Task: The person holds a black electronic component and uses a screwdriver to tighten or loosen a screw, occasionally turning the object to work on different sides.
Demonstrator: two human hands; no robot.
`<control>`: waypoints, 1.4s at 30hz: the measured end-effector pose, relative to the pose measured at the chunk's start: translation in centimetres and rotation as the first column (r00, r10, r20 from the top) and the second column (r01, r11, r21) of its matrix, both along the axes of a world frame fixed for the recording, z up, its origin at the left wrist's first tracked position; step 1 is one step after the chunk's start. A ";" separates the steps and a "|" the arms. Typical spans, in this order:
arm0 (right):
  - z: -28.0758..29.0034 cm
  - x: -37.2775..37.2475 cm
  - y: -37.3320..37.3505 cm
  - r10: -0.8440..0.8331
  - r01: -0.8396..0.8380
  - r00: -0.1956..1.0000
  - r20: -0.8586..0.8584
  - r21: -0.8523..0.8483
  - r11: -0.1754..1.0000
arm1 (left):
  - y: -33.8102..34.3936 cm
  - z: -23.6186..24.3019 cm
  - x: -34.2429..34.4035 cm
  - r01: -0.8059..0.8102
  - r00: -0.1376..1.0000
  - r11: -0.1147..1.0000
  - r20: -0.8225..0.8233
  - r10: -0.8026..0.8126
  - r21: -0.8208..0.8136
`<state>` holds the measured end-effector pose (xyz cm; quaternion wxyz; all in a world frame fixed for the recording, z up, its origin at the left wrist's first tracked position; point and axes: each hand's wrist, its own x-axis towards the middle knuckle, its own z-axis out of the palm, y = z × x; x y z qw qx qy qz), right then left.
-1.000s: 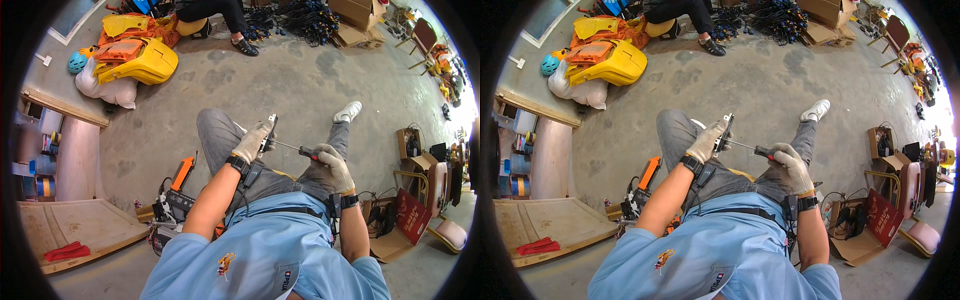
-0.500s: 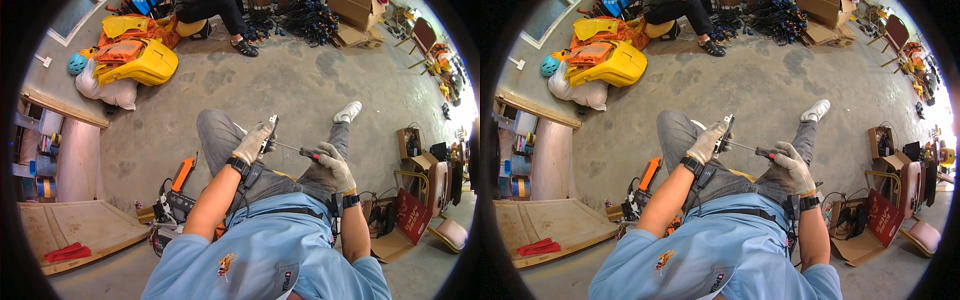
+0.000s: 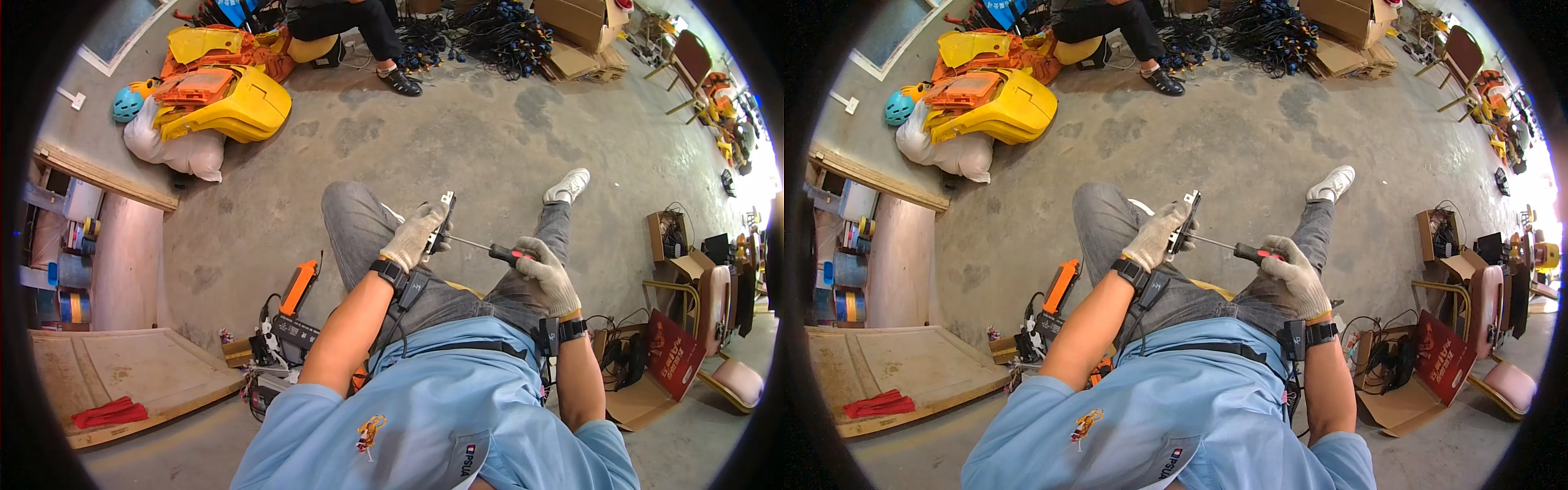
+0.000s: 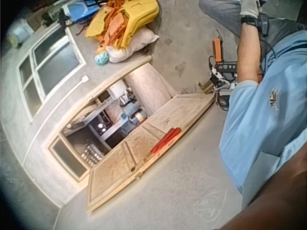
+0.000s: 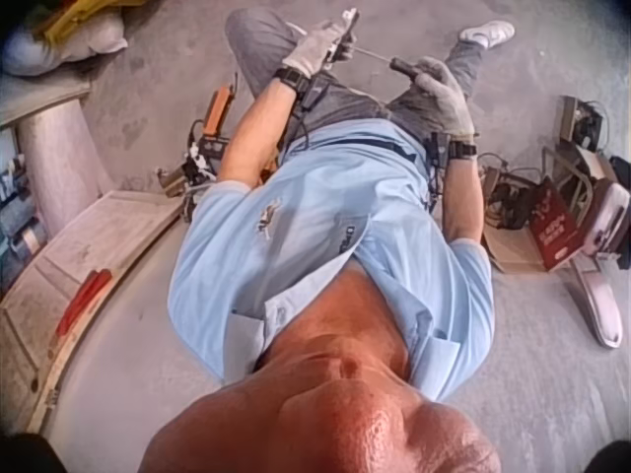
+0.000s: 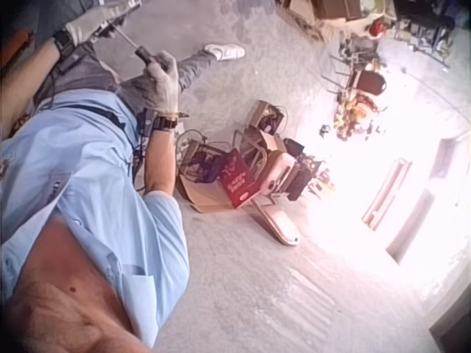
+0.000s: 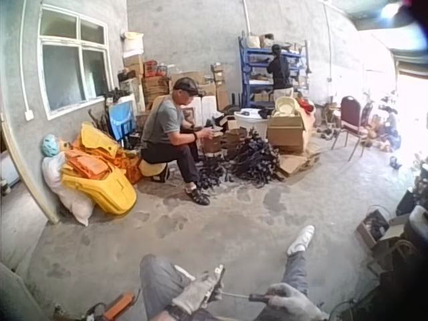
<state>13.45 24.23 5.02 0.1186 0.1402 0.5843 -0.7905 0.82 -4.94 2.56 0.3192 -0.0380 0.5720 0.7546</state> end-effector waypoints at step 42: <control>1.4 0.2 0.1 0.022 -0.019 0.996 0.084 -0.044 0.999 | 0.0 0.5 0.4 -0.015 1.000 1.000 -0.009 0.015 -0.007</control>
